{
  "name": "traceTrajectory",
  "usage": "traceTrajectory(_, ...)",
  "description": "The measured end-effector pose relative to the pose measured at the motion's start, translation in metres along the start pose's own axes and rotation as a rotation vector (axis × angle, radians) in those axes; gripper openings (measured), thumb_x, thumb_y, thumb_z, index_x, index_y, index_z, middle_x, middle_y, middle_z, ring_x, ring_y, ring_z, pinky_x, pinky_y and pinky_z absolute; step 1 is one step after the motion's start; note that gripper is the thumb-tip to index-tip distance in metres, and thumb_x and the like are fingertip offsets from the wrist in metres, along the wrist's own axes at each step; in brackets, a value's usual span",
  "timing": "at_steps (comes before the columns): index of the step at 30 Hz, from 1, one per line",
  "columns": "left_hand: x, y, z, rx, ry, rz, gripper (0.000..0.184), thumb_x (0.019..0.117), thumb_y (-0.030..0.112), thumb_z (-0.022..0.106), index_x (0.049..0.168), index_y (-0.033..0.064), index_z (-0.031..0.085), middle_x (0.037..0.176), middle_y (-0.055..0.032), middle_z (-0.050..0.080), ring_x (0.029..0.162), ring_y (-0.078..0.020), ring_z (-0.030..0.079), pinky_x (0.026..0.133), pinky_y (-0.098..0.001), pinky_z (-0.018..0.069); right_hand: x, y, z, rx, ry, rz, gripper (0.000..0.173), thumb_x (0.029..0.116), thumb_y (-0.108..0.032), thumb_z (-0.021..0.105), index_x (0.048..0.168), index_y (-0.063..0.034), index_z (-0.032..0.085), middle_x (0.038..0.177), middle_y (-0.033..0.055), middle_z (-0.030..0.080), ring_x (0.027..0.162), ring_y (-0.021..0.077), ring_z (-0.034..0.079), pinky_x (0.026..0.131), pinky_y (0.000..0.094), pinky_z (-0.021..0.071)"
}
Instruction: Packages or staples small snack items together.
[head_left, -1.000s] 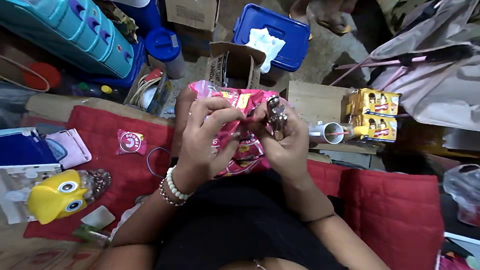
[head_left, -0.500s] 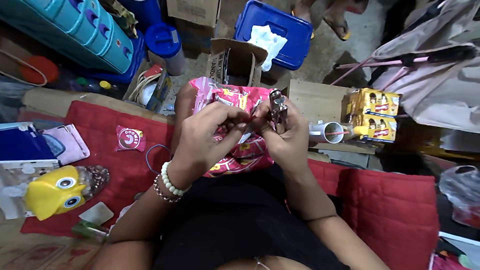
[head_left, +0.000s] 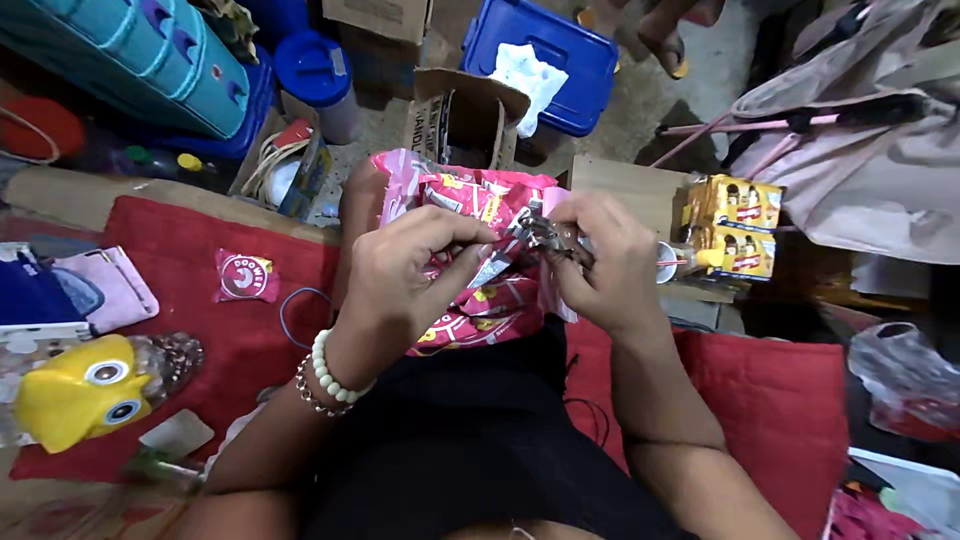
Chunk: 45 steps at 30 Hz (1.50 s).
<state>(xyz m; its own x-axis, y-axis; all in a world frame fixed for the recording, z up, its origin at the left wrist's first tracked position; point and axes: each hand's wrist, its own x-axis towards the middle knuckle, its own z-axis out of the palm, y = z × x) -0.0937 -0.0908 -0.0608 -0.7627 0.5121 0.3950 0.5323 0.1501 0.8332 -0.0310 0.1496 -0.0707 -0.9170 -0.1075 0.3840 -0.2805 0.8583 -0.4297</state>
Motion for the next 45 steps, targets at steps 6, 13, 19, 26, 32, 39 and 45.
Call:
traceTrajectory(6, 0.002, 0.002, 0.005, 0.016, 0.016, 0.001, 0.012, 0.0909, 0.006, 0.069, 0.101, 0.0036, 0.075, 0.096, -0.0013, 0.073, 0.083, -0.0044, 0.066, 0.073, -0.0199, 0.0567, -0.002, -0.004, -0.001, -0.11, -0.046, -0.009, 0.026, 0.091, -0.025, 0.057, 0.095, -0.0019, 0.068, 0.09, 0.0133, 0.067, 0.082, 0.0274, 0.064, 0.067, 0.0419, 0.0514)
traceTrajectory(13, 0.003, 0.003, 0.008, -0.012, 0.012, -0.028, 0.011, 0.0902, 0.005, 0.07, 0.1, 0.0032, 0.074, 0.095, -0.0007, 0.073, 0.083, -0.0049, 0.068, 0.073, -0.0209, 0.0586, -0.002, -0.001, 0.0, -0.147, -0.038, -0.02, 0.02, 0.0915, -0.02, 0.059, 0.088, -0.0021, 0.067, 0.082, 0.0131, 0.066, 0.076, 0.0288, 0.065, 0.062, 0.0418, 0.0502)
traceTrajectory(19, 0.005, 0.004, 0.011, -0.026, 0.01, -0.023, 0.01, 0.0898, 0.005, 0.07, 0.099, 0.0036, 0.074, 0.093, -0.0004, 0.073, 0.083, -0.005, 0.068, 0.072, -0.0207, 0.0586, -0.001, 0.0, 0.001, -0.145, -0.034, -0.014, 0.021, 0.0914, -0.02, 0.059, 0.082, -0.0024, 0.066, 0.073, 0.011, 0.062, 0.068, 0.0262, 0.062, 0.056, 0.0386, 0.0472)
traceTrajectory(26, 0.005, 0.005, 0.013, -0.035, 0.011, -0.039, 0.01, 0.089, 0.004, 0.07, 0.098, 0.0034, 0.074, 0.092, -0.0002, 0.072, 0.081, -0.0039, 0.067, 0.071, -0.0196, 0.0577, 0.0, 0.003, 0.0, -0.153, -0.042, -0.022, 0.023, 0.0903, -0.021, 0.061, 0.08, -0.0021, 0.065, 0.07, 0.0105, 0.061, 0.064, 0.0253, 0.061, 0.053, 0.0385, 0.0453)
traceTrajectory(32, 0.005, 0.005, 0.013, -0.005, 0.0, -0.032, 0.01, 0.0908, 0.005, 0.068, 0.099, 0.0035, 0.073, 0.093, -0.0003, 0.071, 0.082, -0.0034, 0.066, 0.071, -0.0188, 0.0561, 0.002, 0.004, 0.0, -0.112, -0.061, -0.036, 0.024, 0.0933, -0.022, 0.06, 0.081, -0.0016, 0.065, 0.072, 0.0109, 0.061, 0.067, 0.026, 0.061, 0.056, 0.0388, 0.0474)
traceTrajectory(39, 0.005, 0.003, 0.013, 0.011, -0.004, -0.03, 0.009, 0.0926, 0.007, 0.067, 0.099, 0.0048, 0.073, 0.093, 0.0001, 0.07, 0.083, -0.0038, 0.065, 0.073, -0.0193, 0.0557, 0.002, 0.006, 0.003, -0.127, -0.061, -0.03, 0.025, 0.0932, -0.021, 0.061, 0.077, -0.0023, 0.062, 0.068, 0.0096, 0.057, 0.063, 0.025, 0.059, 0.053, 0.0384, 0.0444)
traceTrajectory(45, 0.005, 0.002, 0.015, -0.005, 0.008, -0.031, 0.008, 0.0915, 0.006, 0.068, 0.098, 0.0047, 0.073, 0.093, -0.0002, 0.071, 0.082, -0.0039, 0.066, 0.071, -0.0194, 0.056, 0.0, 0.01, 0.01, -0.111, -0.042, -0.044, 0.018, 0.0873, -0.015, 0.064, 0.075, -0.0012, 0.062, 0.066, 0.0107, 0.059, 0.06, 0.0247, 0.06, 0.051, 0.0377, 0.0451)
